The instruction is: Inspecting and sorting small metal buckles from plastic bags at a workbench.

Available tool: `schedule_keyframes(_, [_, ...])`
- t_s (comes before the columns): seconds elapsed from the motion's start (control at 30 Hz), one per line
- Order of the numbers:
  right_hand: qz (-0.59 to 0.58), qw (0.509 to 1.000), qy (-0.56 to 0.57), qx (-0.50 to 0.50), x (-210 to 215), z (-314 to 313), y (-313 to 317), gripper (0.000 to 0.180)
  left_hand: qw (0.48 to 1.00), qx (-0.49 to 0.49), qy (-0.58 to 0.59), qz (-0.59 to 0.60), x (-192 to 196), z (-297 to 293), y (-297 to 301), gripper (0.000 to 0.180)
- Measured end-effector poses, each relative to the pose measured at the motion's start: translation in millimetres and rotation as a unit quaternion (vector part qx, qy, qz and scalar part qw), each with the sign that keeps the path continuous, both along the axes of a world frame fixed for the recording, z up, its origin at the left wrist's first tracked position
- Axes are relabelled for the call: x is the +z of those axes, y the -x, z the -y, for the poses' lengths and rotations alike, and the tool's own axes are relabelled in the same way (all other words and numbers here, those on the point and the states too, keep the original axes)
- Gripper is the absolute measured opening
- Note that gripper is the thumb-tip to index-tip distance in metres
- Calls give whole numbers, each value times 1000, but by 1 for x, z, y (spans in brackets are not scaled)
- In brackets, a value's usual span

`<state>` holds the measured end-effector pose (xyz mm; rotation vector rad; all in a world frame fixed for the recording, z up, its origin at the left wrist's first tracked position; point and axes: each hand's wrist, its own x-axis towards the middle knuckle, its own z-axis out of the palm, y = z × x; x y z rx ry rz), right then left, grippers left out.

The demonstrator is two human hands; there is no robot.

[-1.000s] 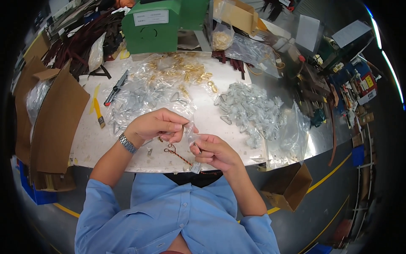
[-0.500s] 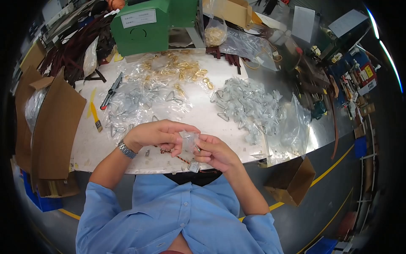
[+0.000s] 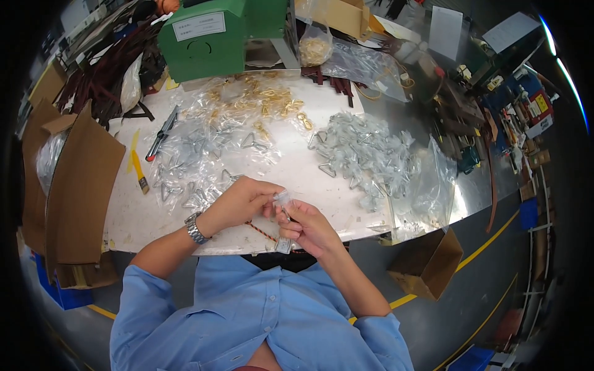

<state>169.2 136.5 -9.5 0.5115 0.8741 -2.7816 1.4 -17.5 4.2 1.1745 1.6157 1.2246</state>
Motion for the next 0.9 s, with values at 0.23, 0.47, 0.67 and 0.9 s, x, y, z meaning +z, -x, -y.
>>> schedule_keyframes(0.23, [-34, 995, -68, -62, 21, -20, 16, 18, 997, 11, 53, 51, 18, 8, 35, 31])
schedule_keyframes(0.47, [-53, 878, -396, -264, 55, -151, 25, 17, 948, 248, -94, 174, 39, 19, 68, 26])
schedule_keyframes(0.67, [-94, 988, -107, -65, 58, -128, 35, 37, 951, 235, -80, 182, 28, 17, 62, 25])
schedule_keyframes(0.9, [-99, 989, -95, -60, 50, -119, 36, 41, 962, 217, -63, 151, 25, 14, 54, 23])
